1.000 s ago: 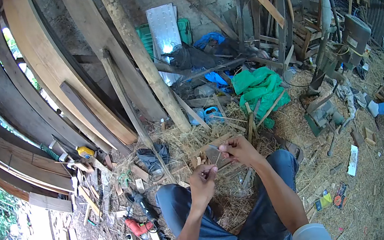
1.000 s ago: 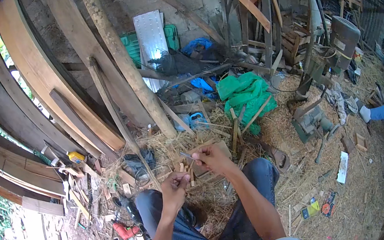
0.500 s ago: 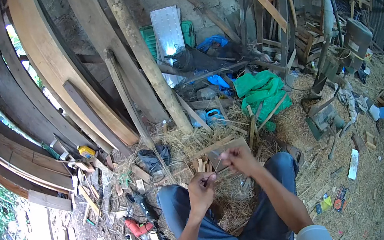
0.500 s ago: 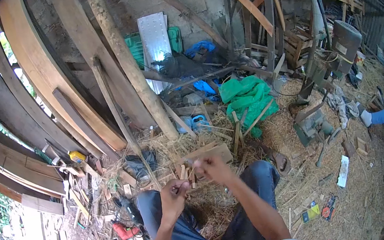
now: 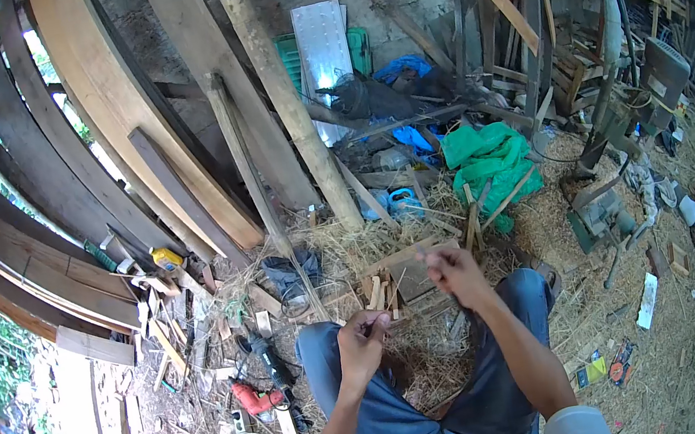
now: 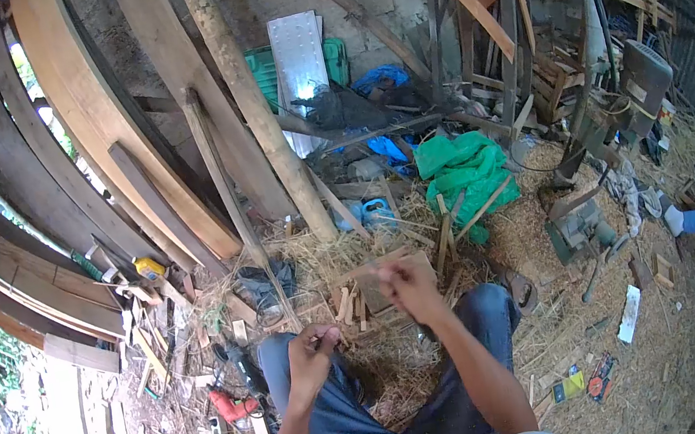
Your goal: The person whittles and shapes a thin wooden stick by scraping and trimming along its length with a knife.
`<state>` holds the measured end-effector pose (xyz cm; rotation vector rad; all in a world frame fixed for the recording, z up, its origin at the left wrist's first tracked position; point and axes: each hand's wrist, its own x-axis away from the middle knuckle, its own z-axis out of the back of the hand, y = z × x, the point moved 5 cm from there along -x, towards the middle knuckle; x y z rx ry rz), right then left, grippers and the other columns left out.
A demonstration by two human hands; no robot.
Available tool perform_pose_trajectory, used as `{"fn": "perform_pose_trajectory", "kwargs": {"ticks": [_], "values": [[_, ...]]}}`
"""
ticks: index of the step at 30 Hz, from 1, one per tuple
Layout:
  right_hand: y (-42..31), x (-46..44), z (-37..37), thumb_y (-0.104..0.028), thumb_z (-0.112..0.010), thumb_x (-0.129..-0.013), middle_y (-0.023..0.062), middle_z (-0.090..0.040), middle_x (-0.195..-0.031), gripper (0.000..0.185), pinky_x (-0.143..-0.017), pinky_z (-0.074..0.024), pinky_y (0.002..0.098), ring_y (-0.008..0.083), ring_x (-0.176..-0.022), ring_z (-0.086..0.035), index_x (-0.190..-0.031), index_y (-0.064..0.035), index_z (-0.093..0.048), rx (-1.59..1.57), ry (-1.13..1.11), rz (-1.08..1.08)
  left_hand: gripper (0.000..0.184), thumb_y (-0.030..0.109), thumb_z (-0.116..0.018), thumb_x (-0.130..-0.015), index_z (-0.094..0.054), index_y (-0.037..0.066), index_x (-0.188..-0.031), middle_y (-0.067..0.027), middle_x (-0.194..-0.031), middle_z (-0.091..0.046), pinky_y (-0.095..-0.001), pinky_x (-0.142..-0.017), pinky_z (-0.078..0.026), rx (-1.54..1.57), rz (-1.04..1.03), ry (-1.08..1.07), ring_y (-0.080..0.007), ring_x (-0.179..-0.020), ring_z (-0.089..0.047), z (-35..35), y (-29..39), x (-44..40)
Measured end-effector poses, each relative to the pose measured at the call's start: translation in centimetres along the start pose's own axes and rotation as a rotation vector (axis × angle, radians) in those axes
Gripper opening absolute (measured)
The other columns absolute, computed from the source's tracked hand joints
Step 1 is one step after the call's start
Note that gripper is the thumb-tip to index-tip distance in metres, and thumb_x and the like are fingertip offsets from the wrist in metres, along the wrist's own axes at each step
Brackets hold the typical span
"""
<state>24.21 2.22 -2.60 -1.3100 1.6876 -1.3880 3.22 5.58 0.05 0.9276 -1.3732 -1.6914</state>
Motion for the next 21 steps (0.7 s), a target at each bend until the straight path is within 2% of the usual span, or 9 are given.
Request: {"fn": "perform_pose_trajectory", "kwargs": {"ticks": [4,6,12,13,14,15,17,19,21], "values": [[1.2,0.7,-3.8,-0.02,-0.055,-0.091,-0.0033,-0.048,-0.061,0.018,-0.04,-0.0293,0.0196,0.0047,-0.044,-0.037,-0.095,-0.0025,-0.061,-0.06,-0.15,0.039,0.013,0.009,-0.06,-0.087,-0.064,-0.003,-0.09,-0.004,-0.076,-0.063,-0.022,-0.065,-0.042,0.022,0.128,-0.009,-0.0072,-0.07,-0.054,-0.5,0.3,0.0],[1.7,0.8,-4.5,-0.019,-0.056,-0.091,-0.003,-0.049,-0.062,0.017,-0.041,-0.0296,0.0196,0.0042,-0.044,-0.037,-0.09,-0.0021,-0.06,-0.116,-0.197,-0.035,0.014,0.01,-0.061,-0.087,-0.064,-0.003,-0.09,-0.0038,-0.076,-0.063,-0.0218,-0.067,-0.042,0.018,0.155,0.004,-0.0067,-0.072,-0.053,-0.5,0.2,0.0],[2.0,-0.2,-3.2,-0.019,-0.054,-0.091,-0.0026,-0.05,-0.062,0.018,-0.04,-0.0286,0.0212,0.0038,-0.044,-0.037,-0.087,-0.0014,-0.059,-0.085,-0.126,-0.084,0.014,0.01,-0.061,-0.087,-0.064,-0.003,-0.09,-0.0023,-0.074,-0.062,-0.0211,-0.066,-0.04,0.026,0.187,-0.039,-0.0063,-0.07,-0.051,-0.5,-0.6,0.4],[1.9,-1.2,-2.2,-0.019,-0.054,-0.091,-0.0026,-0.05,-0.062,0.018,-0.04,-0.0286,0.0212,0.0038,-0.044,-0.037,-0.087,-0.0014,-0.059,-0.085,-0.125,-0.085,0.014,0.011,-0.061,-0.087,-0.064,-0.002,-0.09,-0.0012,-0.072,-0.06,-0.0203,-0.06,-0.038,0.06,0.165,-0.049,-0.0054,-0.065,-0.049,-0.4,-0.5,0.7],[1.3,-2.4,0.3,-0.018,-0.053,-0.092,-0.0024,-0.05,-0.063,0.018,-0.04,-0.0283,0.0214,0.004,-0.044,-0.037,-0.09,-0.001,-0.059,-0.136,0.016,-0.035,0.014,0.012,-0.061,-0.087,-0.064,-0.002,-0.09,0.0,-0.07,-0.059,-0.0196,-0.055,-0.037,0.096,0.143,-0.06,-0.0045,-0.06,-0.046,-0.4,-0.5,0.9],[0.9,-2.9,2.4,-0.017,-0.051,-0.093,-0.0022,-0.05,-0.063,0.018,-0.04,-0.028,0.0216,0.0041,-0.045,-0.037,-0.093,-0.0007,-0.059,-0.186,0.156,0.018,0.014,0.012,-0.061,-0.087,-0.064,-0.002,-0.09,0.0,-0.07,-0.059,-0.0196,-0.055,-0.037,0.098,0.142,-0.062,-0.0045,-0.06,-0.046,-0.3,-0.5,1.2],[0.7,-2.9,3.3,-0.016,-0.05,-0.093,-0.0021,-0.05,-0.064,0.018,-0.04,-0.028,0.0212,0.004,-0.045,-0.037,-0.095,-0.0011,-0.059,-0.177,0.106,0.013,0.013,0.013,-0.06,-0.088,-0.063,0.0,-0.09,0.0055,-0.057,-0.045,-0.02,-0.042,-0.027,0.153,0.302,-0.046,-0.003,-0.046,-0.035,0.4,-1.3,1.7],[-0.3,-2.2,2.6,-0.016,-0.049,-0.094,-0.002,-0.05,-0.064,0.018,-0.04,-0.0279,0.0207,0.0038,-0.045,-0.037,-0.097,-0.0016,-0.059,-0.147,0.065,0.016,0.014,0.014,-0.059,-0.089,-0.063,0.0,-0.09,0.0053,-0.057,-0.045,-0.0201,-0.042,-0.027,0.176,0.305,-0.035,-0.003,-0.046,-0.035,0.5,-1.5,1.2],[-0.2,-0.2,-1.1,-0.018,-0.05,-0.094,-0.0019,-0.05,-0.065,0.018,-0.04,-0.0282,0.0196,0.0033,-0.045,-0.036,-0.099,-0.0032,-0.059,-0.103,-0.113,-0.089,0.014,0.014,-0.059,-0.089,-0.063,0.0,-0.091,0.0052,-0.057,-0.045,-0.0202,-0.042,-0.028,0.213,0.309,-0.039,-0.0031,-0.045,-0.035,-0.5,-1.4,0.5]]}}
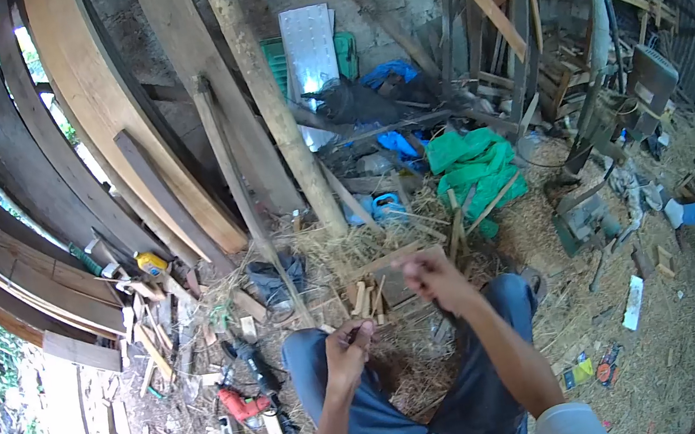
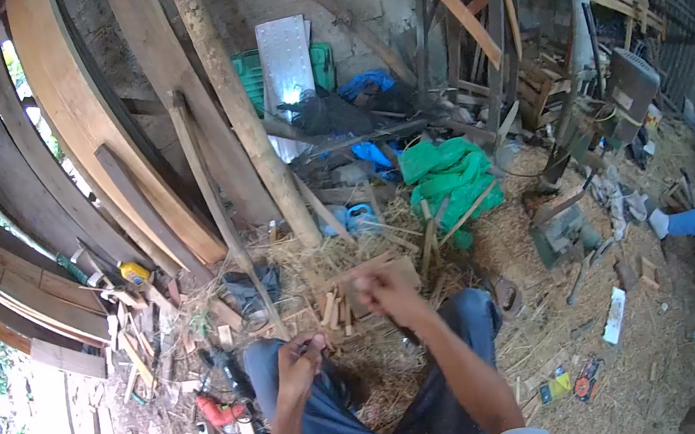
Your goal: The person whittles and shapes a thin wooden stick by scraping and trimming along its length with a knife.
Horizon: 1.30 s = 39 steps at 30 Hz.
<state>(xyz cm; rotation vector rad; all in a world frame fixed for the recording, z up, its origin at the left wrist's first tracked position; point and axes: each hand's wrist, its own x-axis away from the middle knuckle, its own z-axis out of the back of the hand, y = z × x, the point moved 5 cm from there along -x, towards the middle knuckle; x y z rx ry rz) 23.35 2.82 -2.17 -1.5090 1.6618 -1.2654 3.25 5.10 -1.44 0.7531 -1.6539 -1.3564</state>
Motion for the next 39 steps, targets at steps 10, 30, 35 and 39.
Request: {"fn": "perform_pose_trajectory", "kwargs": {"ticks": [10,30,35,39], "values": [[2.1,-0.2,-1.4,-0.02,-0.055,-0.092,-0.0021,-0.052,-0.066,0.017,-0.041,-0.0296,0.0193,0.0034,-0.048,-0.039,-0.092,-0.0037,-0.059,-0.003,-0.12,-0.086,0.014,0.014,-0.058,-0.09,-0.064,0.001,-0.092,0.0064,-0.057,-0.045,-0.0199,-0.041,-0.024,-0.032,-0.066,-0.043,-0.0019,-0.046,-0.033,-1.6,0.3,-0.6],[1.9,0.9,-3.5,-0.019,-0.054,-0.092,0.0008,-0.053,-0.068,0.021,-0.042,-0.0289,0.0177,0.0031,-0.047,-0.038,-0.103,-0.0011,-0.056,-0.065,-0.245,-0.076,0.018,0.015,-0.055,-0.092,-0.062,-0.001,-0.095,0.0025,-0.07,-0.049,-0.0179,-0.04,-0.025,0.136,0.063,-0.082,-0.0008,-0.048,-0.033,-1.2,-0.1,1.5],[1.6,0.6,-2.3,-0.02,-0.056,-0.091,-0.0011,-0.051,-0.064,0.019,-0.04,-0.0277,0.0197,0.0032,-0.045,-0.037,-0.087,-0.0014,-0.058,0.058,-0.265,-0.057,0.021,0.019,-0.056,-0.091,-0.062,-0.002,-0.096,0.0,-0.072,-0.054,-0.0181,-0.041,-0.028,0.112,0.054,-0.064,-0.0017,-0.048,-0.034,-1.5,-0.6,1.6],[2.2,-0.7,-0.6,-0.021,-0.056,-0.091,-0.0027,-0.046,-0.06,0.019,-0.038,-0.0267,0.0209,0.0044,-0.043,-0.036,-0.084,-0.0029,-0.058,0.056,-0.215,-0.108,0.023,0.019,-0.057,-0.091,-0.062,-0.002,-0.095,-0.0009,-0.071,-0.055,-0.0189,-0.04,-0.029,0.046,0.006,-0.039,-0.0024,-0.047,-0.035,-1.9,-0.7,1.8]]}}
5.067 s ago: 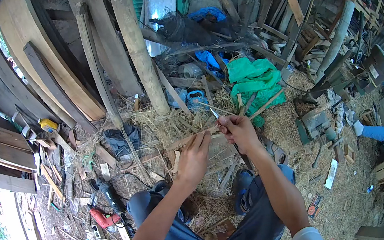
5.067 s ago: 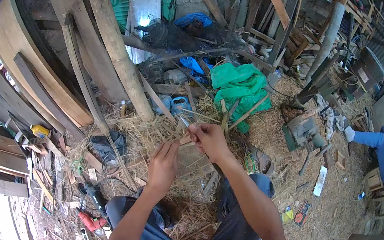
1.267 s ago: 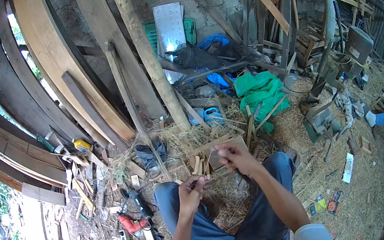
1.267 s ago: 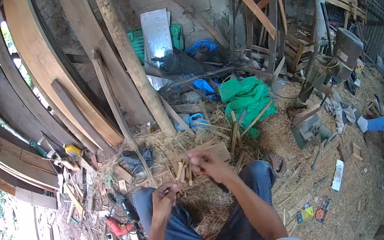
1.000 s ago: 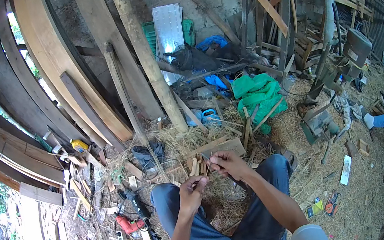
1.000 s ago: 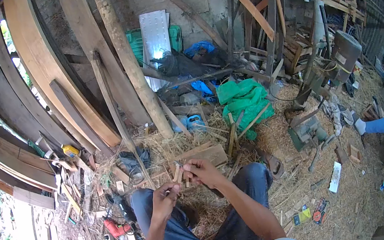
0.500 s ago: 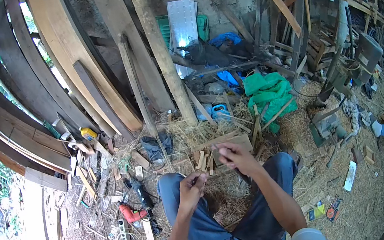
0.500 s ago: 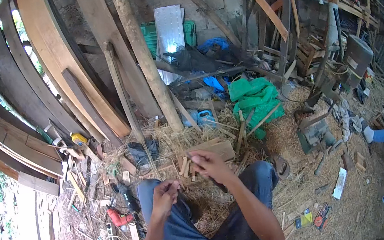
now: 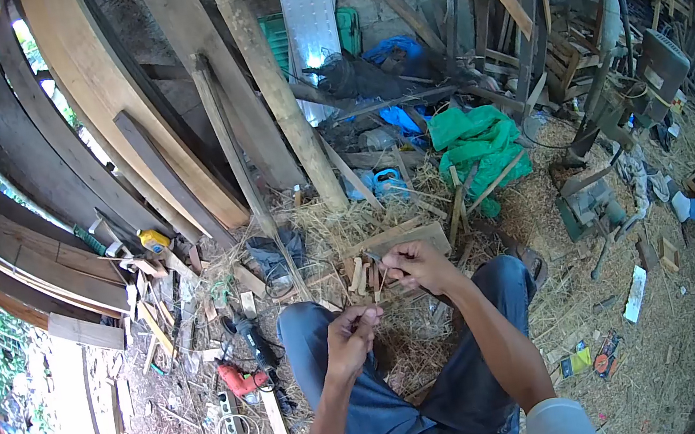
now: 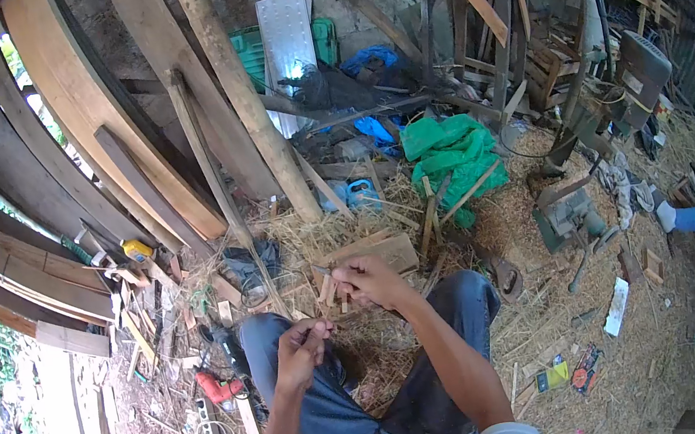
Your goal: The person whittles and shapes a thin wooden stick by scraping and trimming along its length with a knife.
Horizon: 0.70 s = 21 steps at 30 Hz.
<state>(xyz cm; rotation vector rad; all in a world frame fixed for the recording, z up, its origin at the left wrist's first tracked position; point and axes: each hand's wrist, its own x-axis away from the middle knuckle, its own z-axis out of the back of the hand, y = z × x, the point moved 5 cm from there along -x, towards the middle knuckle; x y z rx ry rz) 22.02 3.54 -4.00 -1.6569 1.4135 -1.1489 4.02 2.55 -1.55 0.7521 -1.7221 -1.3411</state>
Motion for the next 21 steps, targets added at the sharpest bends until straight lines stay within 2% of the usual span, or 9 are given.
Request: {"fn": "perform_pose_trajectory", "kwargs": {"ticks": [4,6,7,9,10,12,14,17,21], "values": [[-0.3,-0.3,0.9,-0.021,-0.055,-0.091,-0.0027,-0.047,-0.06,0.022,-0.039,-0.0267,0.0209,0.0044,-0.043,-0.036,-0.079,-0.0032,-0.056,-0.008,-0.003,0.012,0.02,0.018,-0.057,-0.091,-0.063,-0.002,-0.093,-0.0011,-0.07,-0.056,-0.0195,-0.04,-0.029,-0.043,0.001,0.005,-0.0026,-0.045,-0.036,0.2,0.2,0.1],[-2.3,0.0,6.0,-0.022,-0.055,-0.091,-0.0027,-0.048,-0.06,0.023,-0.039,-0.0267,0.0203,0.0044,-0.043,-0.037,-0.08,-0.0021,-0.057,-0.014,0.552,0.154,0.019,0.017,-0.057,-0.091,-0.063,-0.001,-0.092,-0.001,-0.07,-0.056,-0.0195,-0.04,-0.029,-0.078,-0.012,0.005,-0.0026,-0.045,-0.036,0.5,0.5,0.6],[-4.3,0.7,7.6,-0.022,-0.053,-0.092,-0.0027,-0.05,-0.061,0.021,-0.04,-0.0275,0.0201,0.0044,-0.045,-0.039,-0.087,-0.0021,-0.06,-0.021,0.566,0.294,0.019,0.017,-0.057,-0.091,-0.063,-0.001,-0.092,-0.0005,-0.069,-0.055,-0.0194,-0.04,-0.029,-0.069,0.014,0.008,-0.0025,-0.045,-0.036,1.2,0.4,1.2],[-5.0,1.2,7.3,-0.021,-0.052,-0.093,-0.0024,-0.05,-0.063,0.021,-0.04,-0.0283,0.0201,0.0042,-0.047,-0.039,-0.098,-0.0025,-0.061,0.102,0.449,0.336,0.019,0.017,-0.056,-0.091,-0.063,-0.001,-0.091,0.0001,-0.069,-0.055,-0.0194,-0.04,-0.029,-0.062,0.03,0.028,-0.0025,-0.046,-0.036,2.6,0.4,1.4],[-5.0,1.6,5.7,-0.021,-0.052,-0.093,-0.0024,-0.05,-0.063,0.021,-0.04,-0.0283,0.0201,0.0042,-0.047,-0.039,-0.098,-0.0025,-0.061,0.109,0.437,0.34,0.019,0.017,-0.056,-0.091,-0.063,-0.001,-0.092,0.0004,-0.07,-0.054,-0.0194,-0.039,-0.028,-0.008,0.029,0.038,-0.0025,-0.046,-0.036,3.0,0.0,0.8],[-3.0,2.3,0.8,-0.02,-0.052,-0.093,-0.0019,-0.049,-0.063,0.02,-0.04,-0.0285,0.0202,0.004,-0.048,-0.039,-0.098,-0.0022,-0.059,0.106,0.243,0.164,0.02,0.018,-0.056,-0.092,-0.063,0.0,-0.092,0.0008,-0.07,-0.054,-0.0194,-0.039,-0.028,0.049,0.029,0.046,-0.0024,-0.046,-0.035,3.2,-0.1,0.3],[-2.5,2.9,-3.1,-0.018,-0.051,-0.094,-0.0017,-0.048,-0.063,0.018,-0.041,-0.0282,0.0194,0.0031,-0.049,-0.038,-0.095,-0.0012,-0.057,0.039,-0.052,0.128,0.021,0.018,-0.055,-0.092,-0.063,-0.001,-0.093,0.0005,-0.072,-0.054,-0.0187,-0.04,-0.027,0.119,0.069,0.032,-0.002,-0.047,-0.034,2.5,0.2,0.2],[-0.8,1.6,-4.9,-0.017,-0.05,-0.094,-0.0018,-0.048,-0.062,0.017,-0.042,-0.0279,0.0186,0.0025,-0.049,-0.039,-0.094,-0.0014,-0.056,0.031,-0.104,0.054,0.021,0.018,-0.054,-0.092,-0.062,-0.001,-0.095,0.0001,-0.073,-0.054,-0.0178,-0.04,-0.027,0.141,0.06,0.022,-0.0015,-0.047,-0.034,1.8,0.6,0.2],[-0.9,1.4,-4.3,-0.02,-0.052,-0.093,-0.0028,-0.05,-0.063,0.019,-0.042,-0.028,0.0177,0.0024,-0.048,-0.038,-0.088,-0.002,-0.058,0.083,-0.044,0.008,0.021,0.017,-0.054,-0.092,-0.062,-0.001,-0.094,-0.0006,-0.073,-0.055,-0.0176,-0.04,-0.027,0.118,0.044,0.018,-0.0014,-0.046,-0.034,1.4,0.8,0.2]]}}
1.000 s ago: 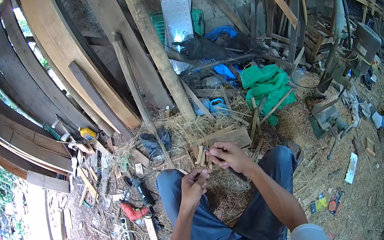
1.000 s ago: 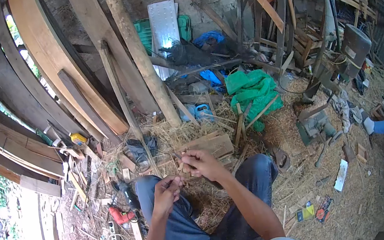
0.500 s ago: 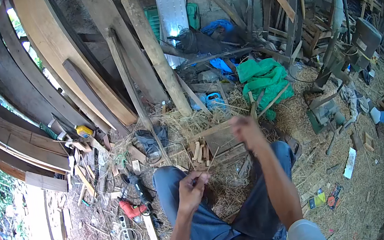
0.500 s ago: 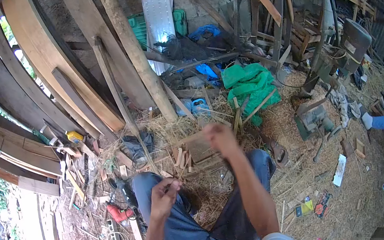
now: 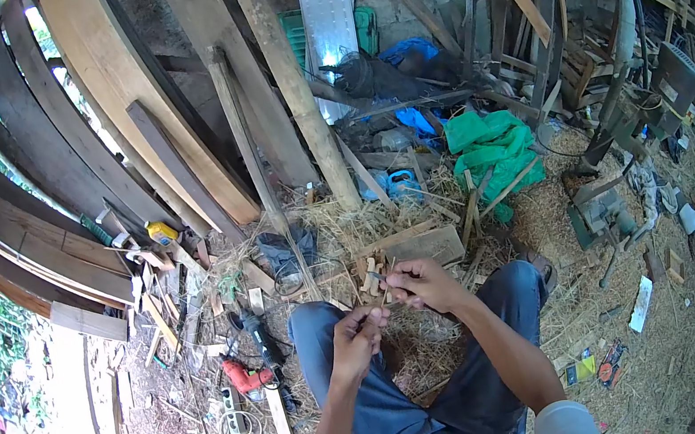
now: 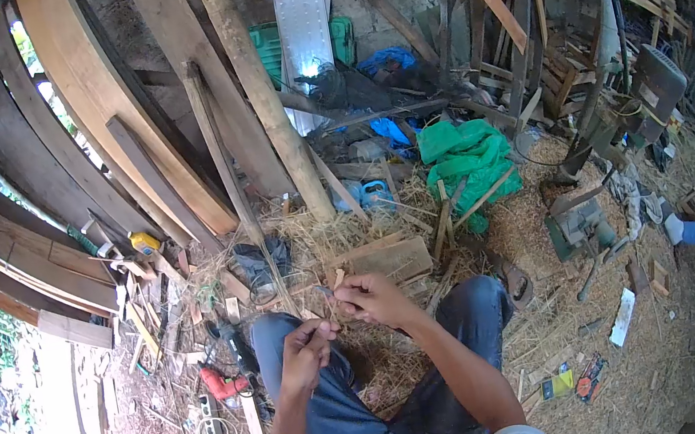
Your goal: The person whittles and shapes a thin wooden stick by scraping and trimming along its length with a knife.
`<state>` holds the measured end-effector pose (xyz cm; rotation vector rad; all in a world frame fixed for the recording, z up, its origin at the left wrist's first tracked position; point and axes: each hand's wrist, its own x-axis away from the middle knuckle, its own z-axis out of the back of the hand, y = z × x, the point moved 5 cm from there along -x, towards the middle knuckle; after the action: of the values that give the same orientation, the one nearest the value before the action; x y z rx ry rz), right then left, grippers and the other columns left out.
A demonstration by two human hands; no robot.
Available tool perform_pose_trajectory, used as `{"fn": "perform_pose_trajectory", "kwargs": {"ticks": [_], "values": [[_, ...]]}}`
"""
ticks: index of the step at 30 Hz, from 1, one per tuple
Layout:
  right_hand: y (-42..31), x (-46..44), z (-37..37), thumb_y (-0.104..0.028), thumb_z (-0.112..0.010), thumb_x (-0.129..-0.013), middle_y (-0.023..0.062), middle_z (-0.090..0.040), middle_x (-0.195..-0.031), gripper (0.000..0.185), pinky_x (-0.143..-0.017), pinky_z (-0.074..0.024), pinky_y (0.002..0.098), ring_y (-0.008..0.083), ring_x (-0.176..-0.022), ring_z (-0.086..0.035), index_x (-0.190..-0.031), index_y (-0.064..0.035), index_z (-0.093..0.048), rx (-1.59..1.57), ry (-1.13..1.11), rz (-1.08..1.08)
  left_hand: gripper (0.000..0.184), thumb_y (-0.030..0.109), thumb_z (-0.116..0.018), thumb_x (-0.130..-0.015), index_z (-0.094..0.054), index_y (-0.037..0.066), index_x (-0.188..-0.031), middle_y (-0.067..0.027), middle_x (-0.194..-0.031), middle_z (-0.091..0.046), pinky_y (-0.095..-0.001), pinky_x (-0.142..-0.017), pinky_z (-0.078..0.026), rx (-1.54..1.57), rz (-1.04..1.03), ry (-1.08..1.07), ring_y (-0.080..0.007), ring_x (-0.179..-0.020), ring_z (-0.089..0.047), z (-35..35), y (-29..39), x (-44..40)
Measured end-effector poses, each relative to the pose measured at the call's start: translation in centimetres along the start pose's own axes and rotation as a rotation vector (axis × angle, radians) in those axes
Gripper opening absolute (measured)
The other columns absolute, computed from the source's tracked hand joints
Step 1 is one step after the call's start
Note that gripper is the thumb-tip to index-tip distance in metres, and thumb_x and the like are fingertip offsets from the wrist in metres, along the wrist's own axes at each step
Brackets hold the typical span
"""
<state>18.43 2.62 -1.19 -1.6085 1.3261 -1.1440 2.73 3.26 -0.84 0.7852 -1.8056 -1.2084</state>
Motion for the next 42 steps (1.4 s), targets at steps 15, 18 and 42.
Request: {"fn": "perform_pose_trajectory", "kwargs": {"ticks": [15,18,42], "values": [[1.3,-1.8,4.1,-0.024,-0.058,-0.09,-0.002,-0.051,-0.062,0.021,-0.04,-0.0267,0.0219,0.0039,-0.043,-0.035,-0.086,-0.0041,-0.062,0.011,0.136,-0.008,0.017,0.013,-0.056,-0.091,-0.064,-0.003,-0.089,-0.0009,-0.07,-0.058,-0.0197,-0.045,-0.031,-0.13,-0.065,0.053,-0.0026,-0.05,-0.039,-0.5,-0.4,-1.0],[2.0,-1.7,3.4,-0.021,-0.058,-0.09,-0.0022,-0.052,-0.066,0.019,-0.043,-0.031,0.0194,0.0034,-0.049,-0.04,-0.091,-0.0021,-0.061,0.171,0.097,-0.059,0.017,0.011,-0.055,-0.09,-0.064,-0.003,-0.088,-0.0001,-0.069,-0.058,-0.0212,-0.046,-0.032,-0.162,-0.08,0.044,-0.0041,-0.052,-0.041,-0.3,-0.8,-1.3],[-0.5,0.3,-0.3,-0.022,-0.051,-0.094,-0.0013,-0.046,-0.067,0.029,-0.044,-0.0251,0.0192,0.0037,-0.05,-0.032,-0.117,-0.0043,-0.052,-0.056,0.046,0.089,0.022,0.02,-0.054,-0.093,-0.062,0.0,-0.097,-0.0006,-0.076,-0.056,-0.0171,-0.042,-0.027,-0.009,0.035,-0.036,-0.0011,-0.05,-0.035,1.8,-0.2,0.3]]}}
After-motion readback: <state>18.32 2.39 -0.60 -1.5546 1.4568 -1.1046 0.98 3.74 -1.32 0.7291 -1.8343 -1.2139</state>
